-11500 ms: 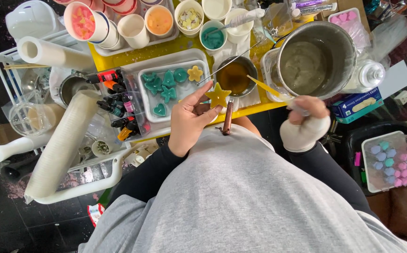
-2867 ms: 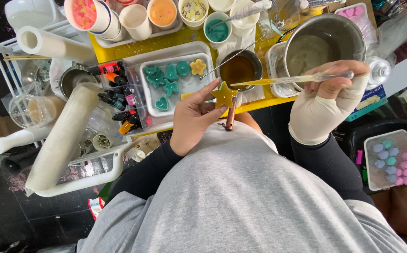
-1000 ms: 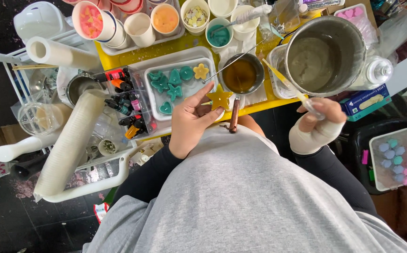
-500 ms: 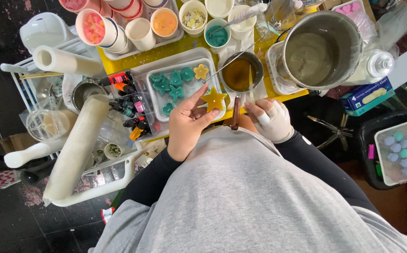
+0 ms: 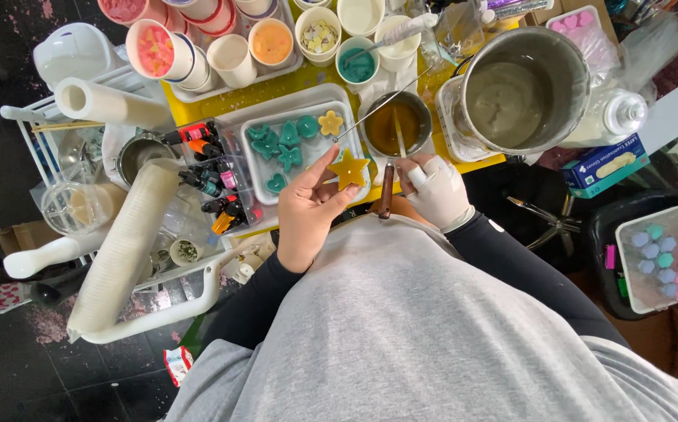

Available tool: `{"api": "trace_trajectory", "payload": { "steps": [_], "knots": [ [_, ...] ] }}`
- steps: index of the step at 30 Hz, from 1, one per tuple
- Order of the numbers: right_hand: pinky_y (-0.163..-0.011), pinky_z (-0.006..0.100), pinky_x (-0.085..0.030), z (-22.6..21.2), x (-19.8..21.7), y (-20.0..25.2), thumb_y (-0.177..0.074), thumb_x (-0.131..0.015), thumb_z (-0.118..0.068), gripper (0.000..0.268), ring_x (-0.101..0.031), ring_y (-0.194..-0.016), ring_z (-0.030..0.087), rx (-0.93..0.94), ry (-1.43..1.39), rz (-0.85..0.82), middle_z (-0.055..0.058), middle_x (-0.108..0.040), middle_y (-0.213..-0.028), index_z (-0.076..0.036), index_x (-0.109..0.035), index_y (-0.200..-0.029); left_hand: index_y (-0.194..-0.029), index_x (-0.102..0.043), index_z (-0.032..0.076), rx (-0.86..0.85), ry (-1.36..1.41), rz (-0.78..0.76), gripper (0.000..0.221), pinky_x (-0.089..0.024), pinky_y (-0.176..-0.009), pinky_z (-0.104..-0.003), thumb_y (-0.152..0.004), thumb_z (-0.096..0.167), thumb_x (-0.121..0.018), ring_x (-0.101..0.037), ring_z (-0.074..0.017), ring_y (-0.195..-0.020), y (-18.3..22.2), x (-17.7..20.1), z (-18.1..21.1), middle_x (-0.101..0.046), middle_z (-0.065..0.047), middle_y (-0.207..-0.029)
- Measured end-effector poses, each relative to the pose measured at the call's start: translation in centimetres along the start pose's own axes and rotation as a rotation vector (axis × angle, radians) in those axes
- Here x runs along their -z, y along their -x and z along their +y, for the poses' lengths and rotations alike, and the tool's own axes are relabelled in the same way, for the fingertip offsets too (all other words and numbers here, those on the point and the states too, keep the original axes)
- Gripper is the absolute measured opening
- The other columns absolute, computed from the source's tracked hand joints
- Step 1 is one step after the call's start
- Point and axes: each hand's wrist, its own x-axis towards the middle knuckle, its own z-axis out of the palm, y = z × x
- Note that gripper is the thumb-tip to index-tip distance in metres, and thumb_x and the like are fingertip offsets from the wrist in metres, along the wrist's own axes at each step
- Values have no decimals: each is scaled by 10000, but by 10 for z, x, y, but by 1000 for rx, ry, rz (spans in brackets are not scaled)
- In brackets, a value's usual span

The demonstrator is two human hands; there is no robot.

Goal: Adding colored or scented liquid to wax melts using a pipette.

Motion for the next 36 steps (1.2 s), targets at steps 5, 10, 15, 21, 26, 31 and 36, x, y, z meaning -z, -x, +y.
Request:
{"api": "trace_trajectory", "payload": {
  "steps": [5, 10, 15, 21, 26, 31, 36],
  "knots": [
    [-729, 400, -548, 2, 2, -3, -910, -757, -95, 279, -656, -859, 292, -21, 9, -51, 93, -623, -1045, -103, -676, -1177, -1536, -467, 0, -19, 5, 28, 631, -579, -989, -268, -956, -47, -711, -712, -154, -1107, -1, -6, -4, -683, -173, -1324],
    [-742, 407, -552, 3, 13, -8, -905, -732, -62, 360, -652, -875, 298, -40, -12, -130, 114, -606, -1089, -98, -641, -1251, -1532, -473, 1, -21, 15, 56, 633, -588, -993, -271, -950, -52, -715, -716, -154, -1103, -1, -16, -6, -689, -169, -1305],
    [-775, 438, -550, 6, 27, -10, -802, -680, 33, 601, -639, -913, 323, -78, -143, -232, 169, -541, -1223, -54, -536, -1379, -1534, -480, 5, -67, 20, 84, 637, -580, -986, -263, -949, -67, -719, -713, -149, -1095, -1, -25, -12, -679, -160, -1306],
    [-813, 418, -550, 6, 66, -18, -746, -665, 63, 571, -650, -1014, 349, 46, -242, -91, 169, -553, -1282, -77, -547, -1287, -1541, -475, 14, -91, 22, 112, 640, -578, -989, -264, -953, -73, -715, -714, -153, -1091, -2, -36, -17, -687, -158, -1303],
    [-834, 382, -548, -8, 105, -55, -837, -780, 14, 460, -648, -995, 278, 48, -417, -81, 130, -601, -1217, -71, -531, -1214, -1536, -462, -6, -51, 49, 147, 631, -597, -925, -263, -949, -85, -678, -727, -163, -1062, -3, -47, -13, -677, -160, -1297],
    [-954, 423, -520, -26, 129, -90, -807, -853, -43, 513, -621, -1147, 329, 154, -448, -151, 133, -621, -1249, -64, -511, -1189, -1524, -444, -46, 5, 96, 191, 644, -617, -846, -258, -920, -108, -657, -739, -172, -1048, -3, -57, -15, -672, -172, -1286],
    [-997, 435, -505, -31, 128, -100, -810, -870, -96, 505, -594, -1213, 363, 230, -467, -263, 152, -619, -1308, -64, -516, -1169, -1526, -437, -57, 20, 149, 234, 655, -596, -696, -255, -908, -119, -645, -728, -158, -919, -2, -64, -18, -668, -167, -1264]
  ]
}}
